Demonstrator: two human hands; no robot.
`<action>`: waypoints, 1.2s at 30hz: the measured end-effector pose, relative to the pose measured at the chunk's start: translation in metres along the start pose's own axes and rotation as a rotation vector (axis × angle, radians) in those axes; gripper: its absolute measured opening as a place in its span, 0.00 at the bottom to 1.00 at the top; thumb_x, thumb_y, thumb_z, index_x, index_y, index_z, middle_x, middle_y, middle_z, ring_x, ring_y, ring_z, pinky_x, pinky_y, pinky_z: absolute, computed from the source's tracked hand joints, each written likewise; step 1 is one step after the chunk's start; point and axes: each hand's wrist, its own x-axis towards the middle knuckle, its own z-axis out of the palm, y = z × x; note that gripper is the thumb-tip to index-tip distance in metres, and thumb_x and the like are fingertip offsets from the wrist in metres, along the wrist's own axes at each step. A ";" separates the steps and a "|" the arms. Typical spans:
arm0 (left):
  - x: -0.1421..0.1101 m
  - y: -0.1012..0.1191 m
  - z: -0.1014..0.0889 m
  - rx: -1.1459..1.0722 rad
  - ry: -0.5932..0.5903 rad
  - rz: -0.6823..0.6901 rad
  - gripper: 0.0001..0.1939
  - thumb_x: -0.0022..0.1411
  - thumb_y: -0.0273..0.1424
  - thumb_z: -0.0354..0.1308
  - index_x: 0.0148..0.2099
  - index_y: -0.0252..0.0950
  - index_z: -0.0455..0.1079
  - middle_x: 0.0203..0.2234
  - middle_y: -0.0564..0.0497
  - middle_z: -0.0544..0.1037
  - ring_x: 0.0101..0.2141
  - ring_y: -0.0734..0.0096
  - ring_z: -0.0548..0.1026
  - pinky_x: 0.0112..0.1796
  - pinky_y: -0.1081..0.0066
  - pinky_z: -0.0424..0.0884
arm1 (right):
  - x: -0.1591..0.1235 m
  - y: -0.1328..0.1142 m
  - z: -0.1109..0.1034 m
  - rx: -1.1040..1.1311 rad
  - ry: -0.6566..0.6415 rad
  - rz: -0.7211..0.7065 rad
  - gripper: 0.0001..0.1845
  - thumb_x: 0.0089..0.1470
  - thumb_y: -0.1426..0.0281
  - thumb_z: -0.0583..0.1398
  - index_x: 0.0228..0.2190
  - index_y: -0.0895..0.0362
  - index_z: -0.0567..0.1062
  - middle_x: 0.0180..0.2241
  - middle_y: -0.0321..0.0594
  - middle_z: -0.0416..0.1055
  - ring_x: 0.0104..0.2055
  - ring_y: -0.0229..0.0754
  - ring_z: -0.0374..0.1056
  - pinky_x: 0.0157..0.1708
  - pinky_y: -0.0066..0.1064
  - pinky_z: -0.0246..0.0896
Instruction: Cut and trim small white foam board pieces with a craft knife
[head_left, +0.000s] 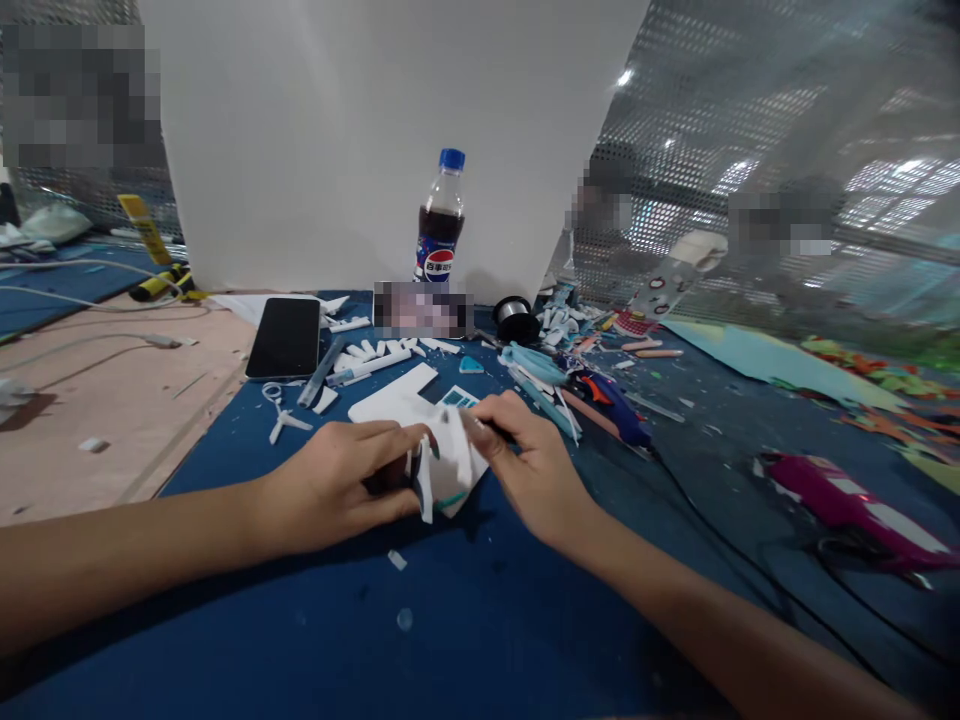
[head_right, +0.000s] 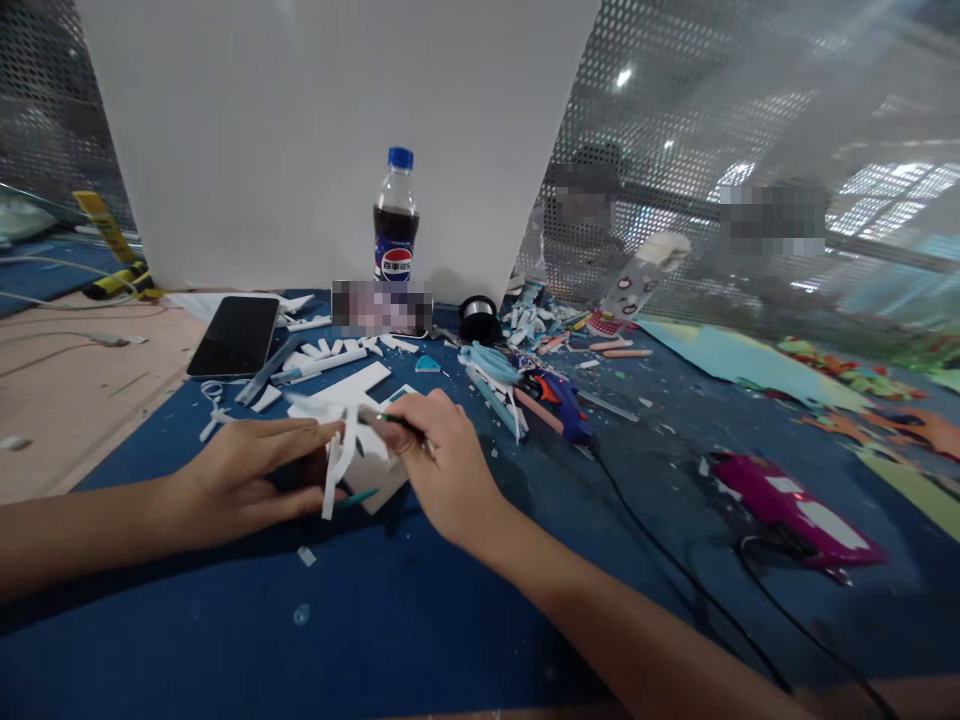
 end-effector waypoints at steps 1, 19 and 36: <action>0.000 0.000 -0.001 0.016 0.012 -0.016 0.13 0.59 0.30 0.51 0.47 0.32 0.65 0.22 0.53 0.70 0.22 0.76 0.68 0.24 0.77 0.64 | 0.002 0.003 -0.002 -0.004 0.027 0.037 0.18 0.60 0.60 0.49 0.23 0.56 0.65 0.22 0.34 0.61 0.28 0.38 0.57 0.29 0.30 0.50; 0.006 0.003 -0.006 0.063 0.024 -0.181 0.15 0.58 0.30 0.50 0.47 0.32 0.65 0.30 0.49 0.72 0.25 0.74 0.70 0.26 0.75 0.67 | 0.018 0.040 -0.032 -1.096 0.172 0.306 0.29 0.51 0.50 0.53 0.40 0.63 0.68 0.38 0.59 0.63 0.43 0.64 0.56 0.34 0.49 0.51; 0.005 -0.002 -0.002 0.027 0.052 -0.155 0.23 0.58 0.23 0.49 0.56 0.34 0.58 0.37 0.46 0.71 0.30 0.72 0.72 0.30 0.72 0.72 | 0.014 0.034 -0.028 -0.983 0.130 0.329 0.27 0.57 0.55 0.46 0.46 0.62 0.67 0.35 0.55 0.59 0.40 0.61 0.56 0.35 0.50 0.51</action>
